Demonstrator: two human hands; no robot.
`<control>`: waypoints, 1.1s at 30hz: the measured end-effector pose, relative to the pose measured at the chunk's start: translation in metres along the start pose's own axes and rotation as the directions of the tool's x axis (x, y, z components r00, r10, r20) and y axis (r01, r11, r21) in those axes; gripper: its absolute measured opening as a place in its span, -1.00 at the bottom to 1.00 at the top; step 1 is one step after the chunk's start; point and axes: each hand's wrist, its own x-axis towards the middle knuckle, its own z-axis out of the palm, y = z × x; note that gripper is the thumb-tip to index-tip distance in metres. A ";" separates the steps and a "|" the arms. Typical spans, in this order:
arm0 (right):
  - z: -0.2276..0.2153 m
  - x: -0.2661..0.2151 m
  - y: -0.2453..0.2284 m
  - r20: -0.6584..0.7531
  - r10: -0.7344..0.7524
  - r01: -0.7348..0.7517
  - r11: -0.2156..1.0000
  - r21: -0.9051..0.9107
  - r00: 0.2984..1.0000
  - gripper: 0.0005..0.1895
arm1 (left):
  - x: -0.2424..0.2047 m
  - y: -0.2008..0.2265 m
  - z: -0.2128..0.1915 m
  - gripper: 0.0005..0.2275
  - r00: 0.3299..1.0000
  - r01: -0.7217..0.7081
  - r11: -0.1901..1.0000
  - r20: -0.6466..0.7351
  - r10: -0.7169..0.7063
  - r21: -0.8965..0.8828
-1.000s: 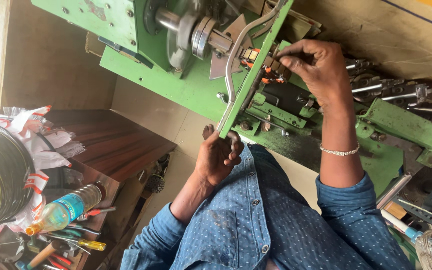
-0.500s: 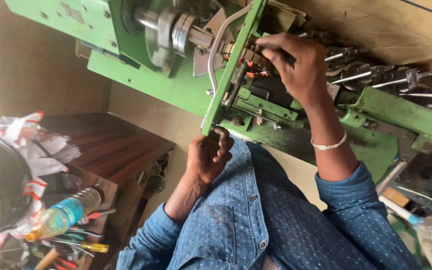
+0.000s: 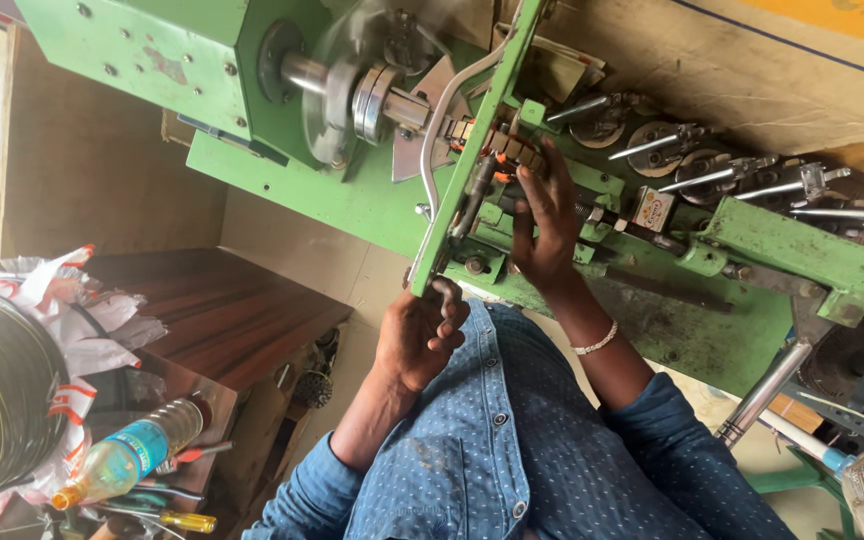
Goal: The person operates a green wire coiling machine, feeding a metal wire into the device and guiding it through the mechanism. The person repeatedly adjusts the wire and machine components while the machine runs, then removes the coiled wire.
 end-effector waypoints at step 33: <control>-0.014 0.028 -0.024 0.003 0.326 -0.304 0.878 0.371 0.945 -0.33 | -0.003 -0.008 0.015 -0.85 0.998 -0.060 0.996 -0.006 0.060 -0.064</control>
